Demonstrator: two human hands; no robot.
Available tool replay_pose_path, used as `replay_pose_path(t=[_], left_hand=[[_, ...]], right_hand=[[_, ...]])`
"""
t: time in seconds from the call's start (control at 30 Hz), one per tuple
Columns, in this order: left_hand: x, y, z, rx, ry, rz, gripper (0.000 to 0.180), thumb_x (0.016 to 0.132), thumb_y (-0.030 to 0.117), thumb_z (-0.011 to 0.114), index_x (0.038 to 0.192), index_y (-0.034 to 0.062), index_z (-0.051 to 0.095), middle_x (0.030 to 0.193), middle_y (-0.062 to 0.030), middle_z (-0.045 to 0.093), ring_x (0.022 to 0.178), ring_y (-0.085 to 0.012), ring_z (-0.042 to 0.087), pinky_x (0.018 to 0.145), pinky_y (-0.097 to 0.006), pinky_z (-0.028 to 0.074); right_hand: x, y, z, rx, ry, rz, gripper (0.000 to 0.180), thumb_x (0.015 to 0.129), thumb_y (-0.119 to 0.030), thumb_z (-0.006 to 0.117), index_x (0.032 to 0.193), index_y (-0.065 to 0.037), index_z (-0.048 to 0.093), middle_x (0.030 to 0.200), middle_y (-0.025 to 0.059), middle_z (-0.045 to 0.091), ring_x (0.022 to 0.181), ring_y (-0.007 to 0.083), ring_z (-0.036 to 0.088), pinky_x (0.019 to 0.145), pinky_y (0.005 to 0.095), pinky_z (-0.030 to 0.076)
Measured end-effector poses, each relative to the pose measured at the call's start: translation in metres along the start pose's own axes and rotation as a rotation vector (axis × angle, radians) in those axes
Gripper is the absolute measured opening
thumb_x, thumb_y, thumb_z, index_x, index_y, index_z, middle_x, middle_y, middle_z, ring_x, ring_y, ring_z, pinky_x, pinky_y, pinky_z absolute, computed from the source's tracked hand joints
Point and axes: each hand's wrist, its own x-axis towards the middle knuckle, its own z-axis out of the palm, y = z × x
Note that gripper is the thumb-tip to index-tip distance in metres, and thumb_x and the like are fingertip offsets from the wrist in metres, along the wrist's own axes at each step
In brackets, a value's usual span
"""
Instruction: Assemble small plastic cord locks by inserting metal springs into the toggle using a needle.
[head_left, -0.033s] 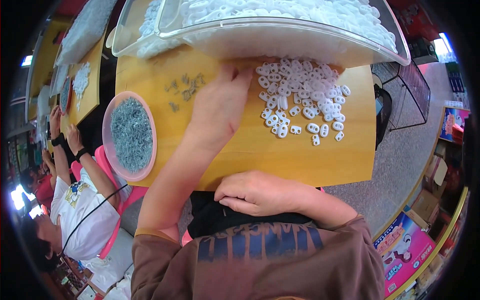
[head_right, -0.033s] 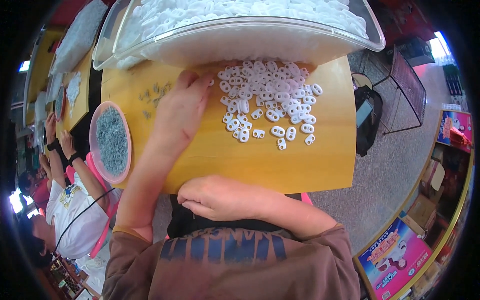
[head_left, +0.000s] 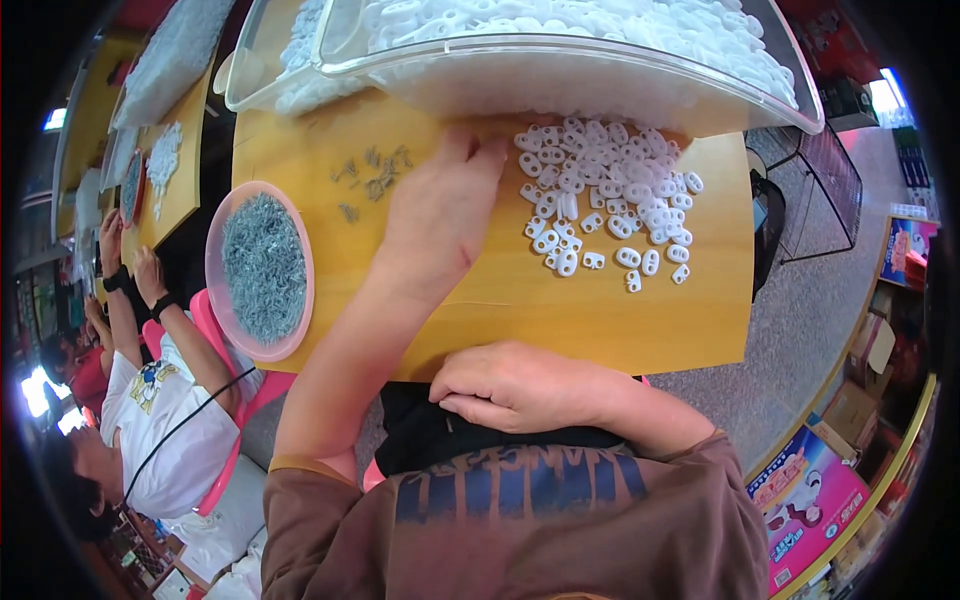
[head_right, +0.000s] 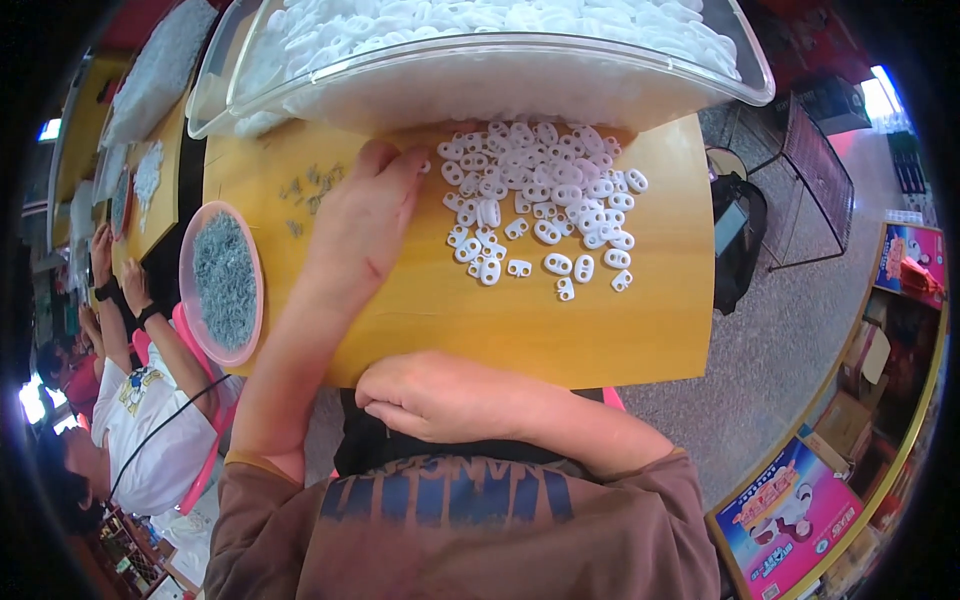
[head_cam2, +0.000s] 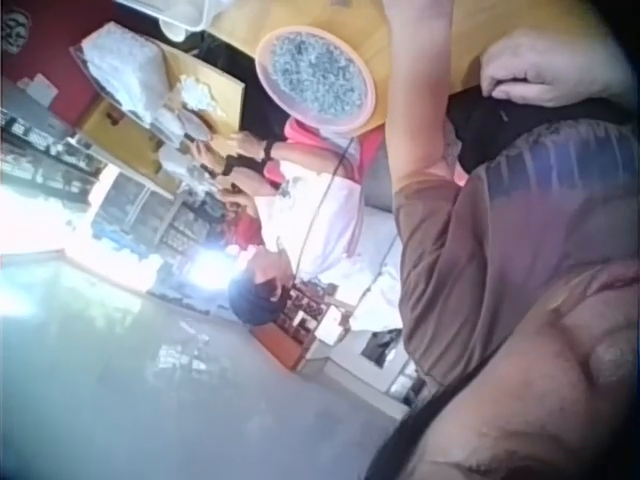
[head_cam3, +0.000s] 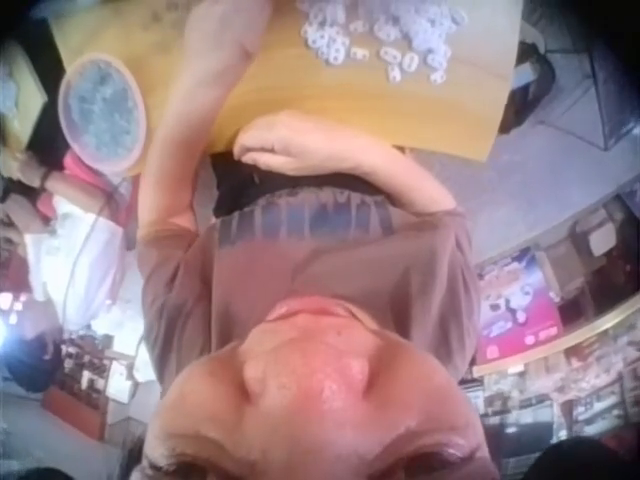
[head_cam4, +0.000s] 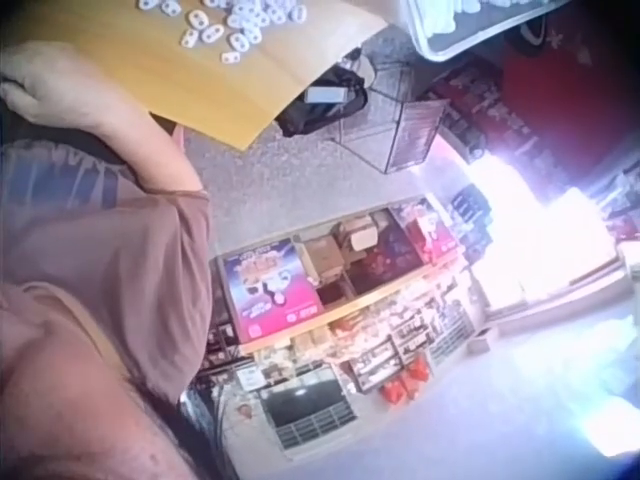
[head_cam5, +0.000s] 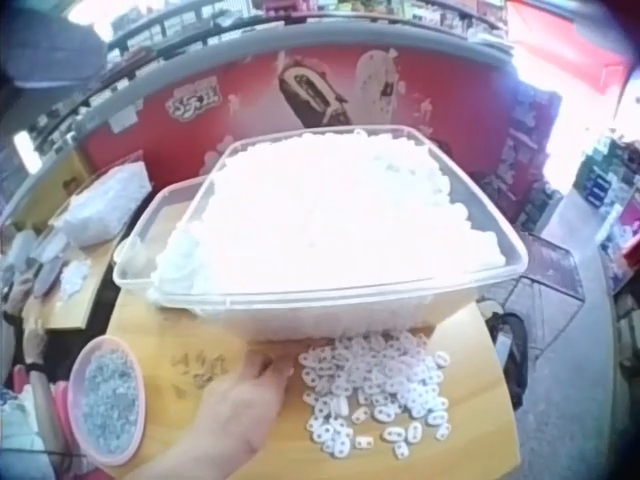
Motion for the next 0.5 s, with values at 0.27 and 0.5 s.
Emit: replay_pose_path(t=[0.27, 0.5], left_hand=[[-0.027, -0.006, -0.013, -0.119, 0.104, 0.143, 0.017, 0.071, 0.007, 0.059, 0.086, 0.0036, 0.052, 0.075, -0.0076, 0.052, 0.057, -0.0201, 0.053, 0.049, -0.029, 0.043], [-0.093, 0.006, -0.056, -1.365, -0.009, -0.476, 0.013, 0.08, 0.006, 0.055, 0.091, -0.0004, 0.054, 0.074, -0.0019, 0.053, 0.051, -0.0029, 0.042, 0.045, -0.016, 0.034]], right_hand=[[0.001, -0.003, -0.001, 0.02, 0.031, 0.002, 0.014, 0.082, -0.01, 0.049, 0.092, -0.001, 0.055, 0.085, 0.0144, 0.057, 0.08, 0.0293, 0.055, 0.069, 0.0357, 0.045], [-0.008, -0.019, -0.008, 0.335, 0.423, 0.32, 0.014, 0.081, -0.005, 0.054, 0.095, -0.001, 0.055, 0.083, 0.0084, 0.056, 0.079, 0.0166, 0.054, 0.07, 0.0291, 0.043]])
